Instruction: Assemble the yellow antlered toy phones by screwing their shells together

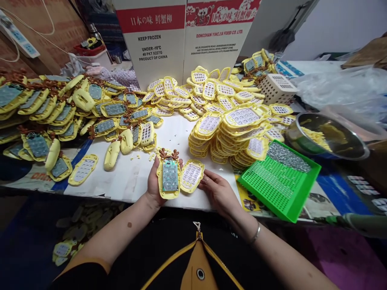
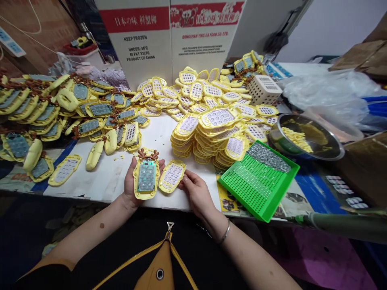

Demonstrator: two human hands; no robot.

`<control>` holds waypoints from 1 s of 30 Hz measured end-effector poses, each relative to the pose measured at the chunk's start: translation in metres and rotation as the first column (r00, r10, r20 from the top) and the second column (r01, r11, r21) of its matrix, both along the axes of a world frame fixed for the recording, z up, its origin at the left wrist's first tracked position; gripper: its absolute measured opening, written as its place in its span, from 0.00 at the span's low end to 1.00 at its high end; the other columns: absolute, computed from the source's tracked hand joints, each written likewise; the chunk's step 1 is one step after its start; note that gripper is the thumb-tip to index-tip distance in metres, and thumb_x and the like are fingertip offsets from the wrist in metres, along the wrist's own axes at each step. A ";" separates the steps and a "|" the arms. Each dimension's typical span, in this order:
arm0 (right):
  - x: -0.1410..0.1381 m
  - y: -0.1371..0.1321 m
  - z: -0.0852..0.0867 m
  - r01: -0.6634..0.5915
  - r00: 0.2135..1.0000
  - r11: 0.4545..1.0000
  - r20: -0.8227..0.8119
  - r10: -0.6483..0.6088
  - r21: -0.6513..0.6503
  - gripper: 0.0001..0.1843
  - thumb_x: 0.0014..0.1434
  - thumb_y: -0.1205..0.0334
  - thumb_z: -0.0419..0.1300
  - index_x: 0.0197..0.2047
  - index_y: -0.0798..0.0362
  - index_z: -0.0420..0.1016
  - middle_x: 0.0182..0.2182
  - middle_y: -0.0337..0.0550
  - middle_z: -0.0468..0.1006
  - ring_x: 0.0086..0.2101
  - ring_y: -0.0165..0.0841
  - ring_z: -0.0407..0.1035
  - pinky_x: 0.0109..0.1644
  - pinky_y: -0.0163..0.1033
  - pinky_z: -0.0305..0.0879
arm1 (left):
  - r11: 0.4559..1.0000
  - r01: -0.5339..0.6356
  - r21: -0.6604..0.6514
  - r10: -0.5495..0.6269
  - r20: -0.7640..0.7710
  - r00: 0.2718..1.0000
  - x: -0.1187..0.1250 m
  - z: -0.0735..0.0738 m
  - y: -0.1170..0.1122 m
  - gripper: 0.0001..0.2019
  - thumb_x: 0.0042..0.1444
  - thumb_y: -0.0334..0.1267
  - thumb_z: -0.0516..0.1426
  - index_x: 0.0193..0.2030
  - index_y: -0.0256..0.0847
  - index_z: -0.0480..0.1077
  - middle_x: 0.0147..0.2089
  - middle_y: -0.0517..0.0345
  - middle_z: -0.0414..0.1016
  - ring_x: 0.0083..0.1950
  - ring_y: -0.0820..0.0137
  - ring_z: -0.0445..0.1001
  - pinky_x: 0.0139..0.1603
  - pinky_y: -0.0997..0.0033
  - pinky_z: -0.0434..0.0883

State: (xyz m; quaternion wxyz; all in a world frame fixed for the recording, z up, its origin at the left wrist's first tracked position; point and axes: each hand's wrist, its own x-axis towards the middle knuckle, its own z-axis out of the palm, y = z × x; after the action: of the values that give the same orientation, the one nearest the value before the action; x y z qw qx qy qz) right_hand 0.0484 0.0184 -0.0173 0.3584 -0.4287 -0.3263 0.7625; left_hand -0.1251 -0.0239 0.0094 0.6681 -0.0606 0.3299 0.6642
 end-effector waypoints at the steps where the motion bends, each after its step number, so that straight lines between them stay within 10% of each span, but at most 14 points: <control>1: -0.002 0.000 0.000 -0.017 0.999 1.000 -0.051 0.018 0.007 0.26 0.43 0.52 0.74 0.45 0.53 0.79 0.43 0.47 0.83 0.40 0.38 0.76 0.49 0.46 0.74 | 1.000 -0.005 -0.014 0.005 0.000 1.000 0.000 0.001 -0.001 0.32 0.64 0.57 0.46 0.53 0.26 0.72 0.44 0.37 0.81 0.48 0.57 0.80 0.56 0.58 0.73; 12: -0.020 -0.010 -0.002 -0.165 0.933 0.979 -0.341 0.115 -0.121 0.24 0.51 0.46 0.70 0.49 0.45 0.78 0.52 0.43 0.80 0.54 0.42 0.72 0.59 0.51 0.69 | 0.998 -0.068 -0.006 0.068 0.082 0.994 -0.004 0.023 -0.015 0.33 0.62 0.58 0.49 0.60 0.28 0.68 0.46 0.39 0.81 0.54 0.54 0.77 0.62 0.54 0.67; 30: -0.027 -0.024 -0.021 -0.326 0.858 0.945 -0.420 0.296 -0.001 0.37 0.54 0.45 0.67 0.65 0.39 0.64 0.63 0.47 0.69 0.62 0.45 0.63 0.66 0.55 0.59 | 0.972 0.046 0.229 -0.067 0.083 0.994 -0.002 0.010 -0.028 0.32 0.43 0.59 0.67 0.43 0.29 0.77 0.41 0.42 0.81 0.56 0.49 0.74 0.64 0.55 0.62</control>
State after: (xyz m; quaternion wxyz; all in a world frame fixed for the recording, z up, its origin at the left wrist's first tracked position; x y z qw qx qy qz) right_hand 0.0216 -0.0061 -0.0388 0.2760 -0.2115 -0.2801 0.8948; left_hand -0.1271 -0.0518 0.0198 0.7035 -0.0046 0.2230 0.6748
